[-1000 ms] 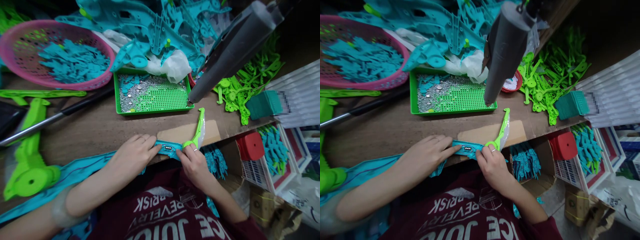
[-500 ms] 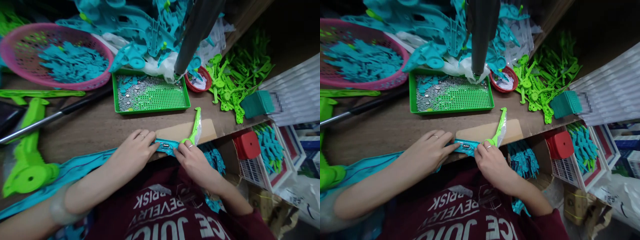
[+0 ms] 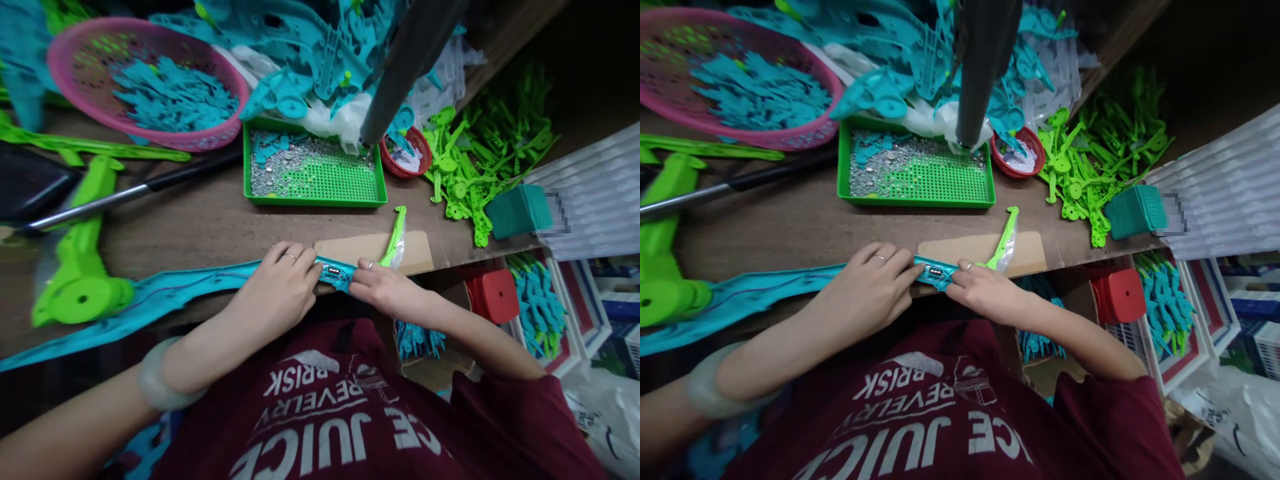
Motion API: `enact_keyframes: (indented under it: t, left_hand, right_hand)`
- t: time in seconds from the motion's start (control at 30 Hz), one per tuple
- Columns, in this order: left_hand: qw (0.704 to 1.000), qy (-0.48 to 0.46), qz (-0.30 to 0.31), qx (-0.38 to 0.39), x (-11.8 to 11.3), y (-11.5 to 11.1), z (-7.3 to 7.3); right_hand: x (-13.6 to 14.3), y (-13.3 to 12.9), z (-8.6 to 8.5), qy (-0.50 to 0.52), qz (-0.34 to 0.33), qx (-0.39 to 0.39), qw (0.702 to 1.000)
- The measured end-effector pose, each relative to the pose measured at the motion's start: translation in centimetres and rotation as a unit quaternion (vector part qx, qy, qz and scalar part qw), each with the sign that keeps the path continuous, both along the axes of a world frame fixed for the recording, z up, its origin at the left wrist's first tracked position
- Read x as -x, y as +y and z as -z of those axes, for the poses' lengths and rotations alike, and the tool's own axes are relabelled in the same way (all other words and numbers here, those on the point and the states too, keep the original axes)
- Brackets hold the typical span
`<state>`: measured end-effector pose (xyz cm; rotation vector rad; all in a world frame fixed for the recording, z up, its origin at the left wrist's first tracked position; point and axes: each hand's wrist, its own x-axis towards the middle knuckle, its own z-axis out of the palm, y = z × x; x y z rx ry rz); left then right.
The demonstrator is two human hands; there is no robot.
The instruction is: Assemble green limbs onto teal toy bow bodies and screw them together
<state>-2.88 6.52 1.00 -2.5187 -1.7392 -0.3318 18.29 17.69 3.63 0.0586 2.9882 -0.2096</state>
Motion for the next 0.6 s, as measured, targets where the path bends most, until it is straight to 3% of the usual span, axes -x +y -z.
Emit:
enact_keyframes:
  t: [0.13, 0.27, 0.43, 0.6]
  left_hand:
    - [1.000, -0.024, -0.014, 0.004, -0.5, -0.3, 0.2]
    - [0.998, 0.026, -0.039, -0.036, -1.5, -0.9, 0.5]
    - [0.992, 0.072, -0.070, -0.073, -2.1, -1.0, 1.1]
    - [0.991, 0.050, -0.092, -0.082, -2.0, 0.0, 1.4]
  right_hand:
    - [-1.5, -0.5, 0.7, 0.087, -0.090, -0.079, 0.989]
    - [-2.9, -0.4, 0.5, 0.121, -0.126, -0.064, 0.982]
    - [-4.2, 0.4, 0.8, 0.074, -0.100, -0.073, 0.990]
    - [-4.3, 1.9, 2.1, 0.072, -0.011, 0.006, 0.997]
